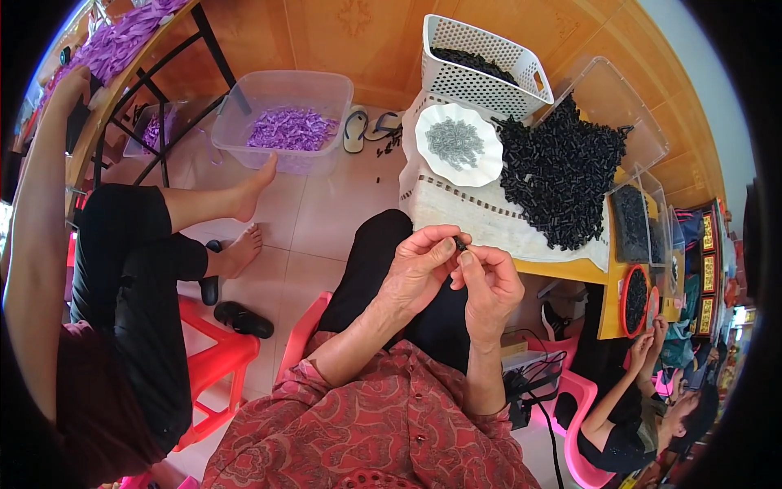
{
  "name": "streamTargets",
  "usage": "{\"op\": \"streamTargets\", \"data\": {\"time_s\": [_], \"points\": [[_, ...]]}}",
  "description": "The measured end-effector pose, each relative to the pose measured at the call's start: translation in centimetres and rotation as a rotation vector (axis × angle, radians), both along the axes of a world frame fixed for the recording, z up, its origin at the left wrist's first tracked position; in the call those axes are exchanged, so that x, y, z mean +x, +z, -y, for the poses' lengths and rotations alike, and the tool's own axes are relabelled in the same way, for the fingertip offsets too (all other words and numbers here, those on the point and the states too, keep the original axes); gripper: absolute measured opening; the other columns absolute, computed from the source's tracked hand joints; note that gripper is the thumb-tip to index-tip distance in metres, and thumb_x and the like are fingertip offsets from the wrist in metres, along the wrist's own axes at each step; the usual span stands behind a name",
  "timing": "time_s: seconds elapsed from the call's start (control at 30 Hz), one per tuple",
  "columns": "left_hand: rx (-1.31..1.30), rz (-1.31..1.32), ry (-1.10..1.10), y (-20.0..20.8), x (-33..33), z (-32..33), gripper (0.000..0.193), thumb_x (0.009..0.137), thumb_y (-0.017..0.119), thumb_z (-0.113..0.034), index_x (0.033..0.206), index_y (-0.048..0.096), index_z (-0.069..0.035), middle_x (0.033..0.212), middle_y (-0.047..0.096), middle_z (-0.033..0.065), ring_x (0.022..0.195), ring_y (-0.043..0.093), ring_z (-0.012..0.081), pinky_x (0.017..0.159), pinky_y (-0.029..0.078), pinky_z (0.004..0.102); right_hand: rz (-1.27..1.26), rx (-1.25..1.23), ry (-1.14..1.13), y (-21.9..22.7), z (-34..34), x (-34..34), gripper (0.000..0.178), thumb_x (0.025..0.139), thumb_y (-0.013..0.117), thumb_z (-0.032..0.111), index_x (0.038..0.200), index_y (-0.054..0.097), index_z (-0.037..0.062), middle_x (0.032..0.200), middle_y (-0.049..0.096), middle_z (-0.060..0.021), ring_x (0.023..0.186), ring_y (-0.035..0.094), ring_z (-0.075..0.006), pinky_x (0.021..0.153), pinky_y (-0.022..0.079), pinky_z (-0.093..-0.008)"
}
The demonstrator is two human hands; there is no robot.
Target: The person assembles small plastic components by hand, repeatedly picking up small pins from a plate and inserting them into black plastic pieces.
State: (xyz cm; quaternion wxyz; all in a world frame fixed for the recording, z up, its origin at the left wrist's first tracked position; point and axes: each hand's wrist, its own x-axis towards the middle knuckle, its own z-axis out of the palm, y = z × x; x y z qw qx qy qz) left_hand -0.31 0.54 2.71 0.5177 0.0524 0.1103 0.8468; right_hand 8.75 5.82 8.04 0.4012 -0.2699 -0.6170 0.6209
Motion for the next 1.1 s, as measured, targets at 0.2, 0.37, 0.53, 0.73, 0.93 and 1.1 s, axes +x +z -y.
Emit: {"op": "streamTargets", "data": {"time_s": [0.2,0.37,0.53,0.73,0.93,1.1], "points": [[0.004,-0.038,0.000,0.29,-0.06,0.23,0.019,0.092,0.060,-0.008,0.110,0.064,-0.005,0.103,0.065,0.0107,0.082,0.060,0.0140,0.069,0.051,0.0266,0.019,0.033,-0.004,-0.23,0.16,0.10,0.008,0.089,0.061,-0.001,0.097,0.061,-0.0036,0.079,0.065,-0.0057,0.063,0.060,-0.0073,0.055,0.051,-0.0206],[-0.070,-0.018,0.034,0.52,0.06,0.26,0.019,0.092,0.060,-0.008,0.111,0.063,-0.004,0.102,0.065,0.0100,0.083,0.060,0.0132,0.072,0.051,0.0256,0.033,0.024,0.001,-0.04,0.42,-0.19,0.010,0.090,0.060,-0.002,0.099,0.061,-0.0045,0.080,0.065,-0.0066,0.066,0.061,-0.0082,0.057,0.052,-0.0212],[-0.087,0.012,0.017,0.68,0.01,0.34,0.020,0.092,0.060,-0.009,0.112,0.063,-0.003,0.101,0.065,0.0098,0.084,0.060,0.0130,0.072,0.051,0.0255,0.026,-0.014,0.000,0.01,0.43,-0.11,0.011,0.090,0.059,-0.003,0.100,0.061,-0.0049,0.080,0.066,-0.0073,0.066,0.062,-0.0087,0.059,0.053,-0.0213],[-0.064,0.012,0.013,0.47,0.04,0.29,0.020,0.092,0.060,-0.009,0.111,0.062,-0.003,0.103,0.065,0.0107,0.081,0.060,0.0131,0.068,0.050,0.0256,0.042,-0.020,-0.041,-0.17,0.40,-0.16,0.009,0.089,0.061,-0.002,0.097,0.063,-0.0046,0.077,0.066,-0.0074,0.063,0.062,-0.0089,0.055,0.052,-0.0213],[-0.083,-0.068,0.065,0.38,0.16,0.18,0.018,0.093,0.058,-0.006,0.110,0.063,-0.002,0.103,0.065,0.0112,0.082,0.061,0.0139,0.069,0.051,0.0260,0.074,-0.029,-0.077,-0.08,0.42,-0.25,0.007,0.088,0.062,-0.001,0.094,0.063,-0.0039,0.077,0.066,-0.0066,0.060,0.061,-0.0086,0.052,0.051,-0.0211],[-0.137,-0.138,0.101,0.45,0.19,0.08,0.018,0.093,0.058,-0.005,0.109,0.063,-0.003,0.101,0.065,0.0106,0.084,0.060,0.0143,0.074,0.052,0.0280,0.082,0.015,-0.098,0.02,0.55,-0.42,0.005,0.088,0.063,-0.001,0.092,0.062,-0.0031,0.077,0.065,-0.0051,0.060,0.061,-0.0074,0.050,0.051,-0.0201]]}}
